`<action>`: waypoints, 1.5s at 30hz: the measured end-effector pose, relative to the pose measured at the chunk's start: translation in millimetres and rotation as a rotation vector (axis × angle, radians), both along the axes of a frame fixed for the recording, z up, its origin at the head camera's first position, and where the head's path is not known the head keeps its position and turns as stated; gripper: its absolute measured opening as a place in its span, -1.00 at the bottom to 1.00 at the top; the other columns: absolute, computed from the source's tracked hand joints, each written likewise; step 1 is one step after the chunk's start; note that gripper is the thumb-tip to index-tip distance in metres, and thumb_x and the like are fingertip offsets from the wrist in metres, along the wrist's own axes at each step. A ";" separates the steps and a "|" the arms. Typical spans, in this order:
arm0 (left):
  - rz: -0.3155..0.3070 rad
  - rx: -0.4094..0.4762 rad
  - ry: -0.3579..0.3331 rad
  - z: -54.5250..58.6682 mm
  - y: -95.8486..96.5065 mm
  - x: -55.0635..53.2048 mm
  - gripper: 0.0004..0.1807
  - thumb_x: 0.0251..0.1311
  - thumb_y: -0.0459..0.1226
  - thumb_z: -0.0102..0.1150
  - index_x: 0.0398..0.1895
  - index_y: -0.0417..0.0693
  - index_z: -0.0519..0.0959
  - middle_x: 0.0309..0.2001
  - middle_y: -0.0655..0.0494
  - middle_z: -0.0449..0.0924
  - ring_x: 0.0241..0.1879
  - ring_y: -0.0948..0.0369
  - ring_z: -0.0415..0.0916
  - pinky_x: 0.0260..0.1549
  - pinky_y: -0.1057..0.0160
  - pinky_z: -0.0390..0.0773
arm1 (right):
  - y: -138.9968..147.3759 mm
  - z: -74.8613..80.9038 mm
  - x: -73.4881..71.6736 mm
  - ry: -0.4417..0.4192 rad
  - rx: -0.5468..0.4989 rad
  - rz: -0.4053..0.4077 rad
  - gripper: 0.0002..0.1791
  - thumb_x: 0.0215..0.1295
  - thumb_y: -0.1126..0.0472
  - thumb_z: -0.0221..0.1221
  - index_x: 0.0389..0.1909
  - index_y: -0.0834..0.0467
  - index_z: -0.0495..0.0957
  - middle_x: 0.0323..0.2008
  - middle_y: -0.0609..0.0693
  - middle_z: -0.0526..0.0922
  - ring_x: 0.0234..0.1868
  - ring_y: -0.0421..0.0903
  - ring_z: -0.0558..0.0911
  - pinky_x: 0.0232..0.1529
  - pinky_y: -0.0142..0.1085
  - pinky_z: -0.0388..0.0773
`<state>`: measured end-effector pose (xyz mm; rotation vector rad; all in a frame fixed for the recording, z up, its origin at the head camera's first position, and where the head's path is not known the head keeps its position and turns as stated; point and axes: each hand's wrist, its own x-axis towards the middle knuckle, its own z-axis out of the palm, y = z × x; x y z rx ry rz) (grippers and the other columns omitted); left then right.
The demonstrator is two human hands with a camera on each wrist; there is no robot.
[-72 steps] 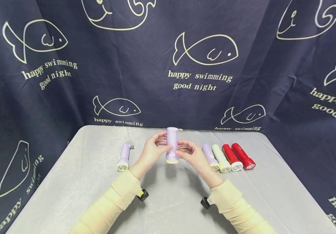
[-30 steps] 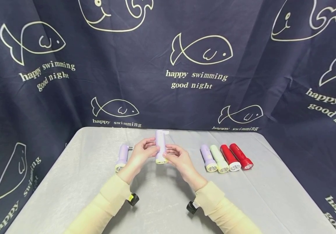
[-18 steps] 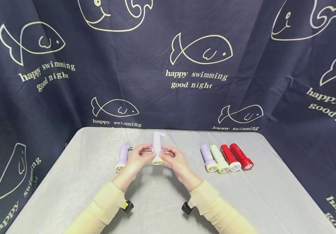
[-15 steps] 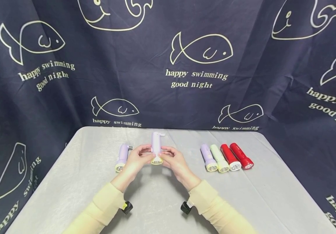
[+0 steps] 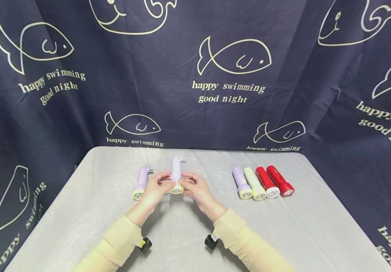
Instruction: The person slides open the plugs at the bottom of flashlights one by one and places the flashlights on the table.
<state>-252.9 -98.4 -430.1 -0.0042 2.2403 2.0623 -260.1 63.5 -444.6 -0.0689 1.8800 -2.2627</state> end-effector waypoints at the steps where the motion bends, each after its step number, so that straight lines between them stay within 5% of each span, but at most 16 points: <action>1: 0.003 -0.010 -0.004 -0.2 -0.3 0.4 -0.46 0.11 -0.40 0.22 0.20 -0.29 0.39 0.09 -0.23 0.48 -0.05 0.05 0.54 -0.16 0.21 0.62 | -0.9 -0.4 -0.1 -0.005 0.003 0.004 -0.50 0.22 0.31 0.19 0.17 0.37 0.37 -0.14 0.11 0.59 -0.24 -0.17 0.63 -0.09 -0.22 0.63; 31: 0.033 -0.253 -0.032 -7.0 -1.9 1.5 -0.50 0.33 -0.41 -0.15 0.29 -0.49 0.17 0.20 -0.40 0.32 0.15 -0.18 0.35 0.14 -0.07 0.40 | -26.2 -16.0 -13.8 -0.022 0.130 0.083 -0.54 0.23 0.28 0.18 0.11 0.44 0.42 -0.10 0.25 0.62 -0.29 -0.17 0.64 -0.13 -0.21 0.64; 45: 0.026 -0.530 0.020 -10.9 -1.9 0.6 -0.51 0.32 -0.41 -0.21 0.26 -0.57 0.17 0.18 -0.52 0.26 0.25 -0.29 0.18 0.26 -0.18 0.19 | -33.2 -24.1 -19.5 -0.042 0.180 0.101 -0.55 0.20 0.28 0.19 0.06 0.46 0.44 -0.15 0.22 0.62 -0.30 -0.12 0.65 -0.17 -0.22 0.65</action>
